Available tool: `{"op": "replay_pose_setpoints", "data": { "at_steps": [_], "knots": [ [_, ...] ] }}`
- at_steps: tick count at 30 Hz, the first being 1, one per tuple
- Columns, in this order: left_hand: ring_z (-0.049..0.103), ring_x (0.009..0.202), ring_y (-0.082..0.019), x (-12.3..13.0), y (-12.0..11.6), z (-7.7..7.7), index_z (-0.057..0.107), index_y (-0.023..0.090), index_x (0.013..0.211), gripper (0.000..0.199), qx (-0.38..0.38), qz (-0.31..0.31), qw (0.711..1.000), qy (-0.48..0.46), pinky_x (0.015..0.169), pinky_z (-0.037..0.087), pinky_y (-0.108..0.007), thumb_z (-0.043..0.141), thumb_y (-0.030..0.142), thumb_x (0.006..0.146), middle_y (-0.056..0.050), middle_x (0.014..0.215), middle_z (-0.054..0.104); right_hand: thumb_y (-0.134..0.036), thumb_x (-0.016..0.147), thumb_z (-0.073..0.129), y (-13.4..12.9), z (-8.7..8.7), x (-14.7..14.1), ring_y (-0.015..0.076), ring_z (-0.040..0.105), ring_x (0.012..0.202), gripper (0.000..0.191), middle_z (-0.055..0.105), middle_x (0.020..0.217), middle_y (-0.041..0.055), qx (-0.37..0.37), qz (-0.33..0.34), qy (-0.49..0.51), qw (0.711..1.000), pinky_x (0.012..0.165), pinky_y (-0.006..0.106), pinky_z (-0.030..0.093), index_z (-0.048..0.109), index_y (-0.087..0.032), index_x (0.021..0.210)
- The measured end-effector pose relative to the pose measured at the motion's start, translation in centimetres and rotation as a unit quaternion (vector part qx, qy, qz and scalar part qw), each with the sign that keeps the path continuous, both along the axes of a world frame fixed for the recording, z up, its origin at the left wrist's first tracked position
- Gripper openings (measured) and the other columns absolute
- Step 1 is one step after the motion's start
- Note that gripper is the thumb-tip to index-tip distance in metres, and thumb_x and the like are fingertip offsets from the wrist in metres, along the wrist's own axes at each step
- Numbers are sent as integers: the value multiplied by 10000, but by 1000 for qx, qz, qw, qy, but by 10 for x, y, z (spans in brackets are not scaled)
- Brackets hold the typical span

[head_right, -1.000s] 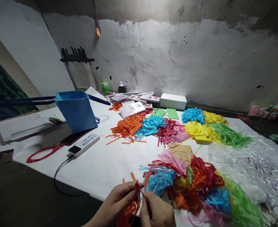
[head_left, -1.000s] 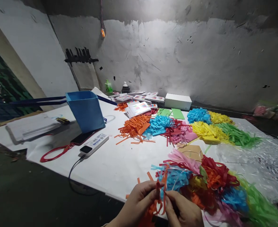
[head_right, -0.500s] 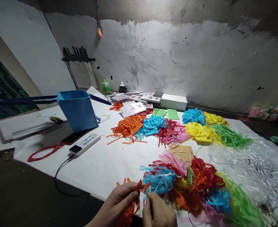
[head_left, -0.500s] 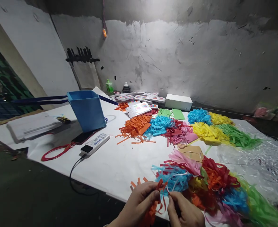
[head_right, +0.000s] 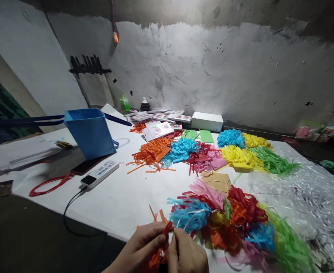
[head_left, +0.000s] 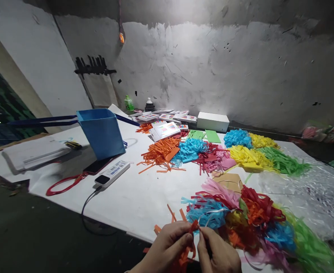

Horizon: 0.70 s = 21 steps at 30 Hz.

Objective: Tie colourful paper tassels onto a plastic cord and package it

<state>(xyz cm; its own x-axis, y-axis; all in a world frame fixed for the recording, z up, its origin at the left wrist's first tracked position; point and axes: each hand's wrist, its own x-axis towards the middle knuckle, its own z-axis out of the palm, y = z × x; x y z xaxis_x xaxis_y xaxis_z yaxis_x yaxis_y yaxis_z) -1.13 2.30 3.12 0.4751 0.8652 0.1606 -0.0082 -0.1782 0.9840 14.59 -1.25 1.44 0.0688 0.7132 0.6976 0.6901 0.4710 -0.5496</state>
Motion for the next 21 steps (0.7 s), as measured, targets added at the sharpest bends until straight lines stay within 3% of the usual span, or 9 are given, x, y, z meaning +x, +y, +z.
{"op": "replay_pose_setpoints", "data": {
  "at_steps": [2,5,8,11,14,18,21],
  "knots": [
    [586,765,-180,0,0,-3,722,187,914,332,75,3,997,25,706,436,-263,491,411,998,-59,809,655,-304,1005,480,1,-1,-2,161,729,661,243,754,795,33,-35,27,53,998,655,212,527,701,-208,971],
    [602,785,-191,0,1,-9,675,207,1062,260,175,26,982,69,709,453,-275,448,324,1015,-82,865,667,-441,989,502,3,0,-2,141,644,514,303,668,636,-24,-148,78,139,976,527,203,497,675,-231,1122],
    [600,787,-203,-2,2,-9,670,206,1046,261,215,22,970,114,702,469,-287,422,281,1015,-92,848,662,-500,962,526,6,2,0,128,562,454,352,606,582,-50,-213,116,194,951,447,200,434,653,-229,1148],
    [612,957,-237,-5,4,1,683,230,1118,235,198,16,973,118,864,493,-337,498,302,992,-114,1008,673,-425,981,503,8,5,2,112,587,543,256,638,663,-33,-188,137,183,955,537,182,441,662,-237,913],
    [578,1149,-263,-6,6,11,679,295,1211,269,162,45,983,72,1005,452,-377,586,325,959,-110,1223,625,-325,989,490,10,5,2,94,574,563,205,620,682,-43,-148,144,131,970,571,174,416,619,-233,859],
    [626,983,-219,-2,10,10,750,270,932,198,162,96,982,28,915,483,-326,557,284,975,-67,991,657,-254,986,464,15,-1,3,106,609,619,175,627,712,-34,-123,176,70,974,595,179,422,585,-228,863],
    [596,1046,-207,-10,25,8,721,245,852,158,171,223,959,-30,951,460,-286,596,262,948,-53,1038,660,-226,988,437,25,-3,15,139,642,689,162,642,765,-10,-98,152,-20,983,641,210,445,594,-228,947]
  ]
}}
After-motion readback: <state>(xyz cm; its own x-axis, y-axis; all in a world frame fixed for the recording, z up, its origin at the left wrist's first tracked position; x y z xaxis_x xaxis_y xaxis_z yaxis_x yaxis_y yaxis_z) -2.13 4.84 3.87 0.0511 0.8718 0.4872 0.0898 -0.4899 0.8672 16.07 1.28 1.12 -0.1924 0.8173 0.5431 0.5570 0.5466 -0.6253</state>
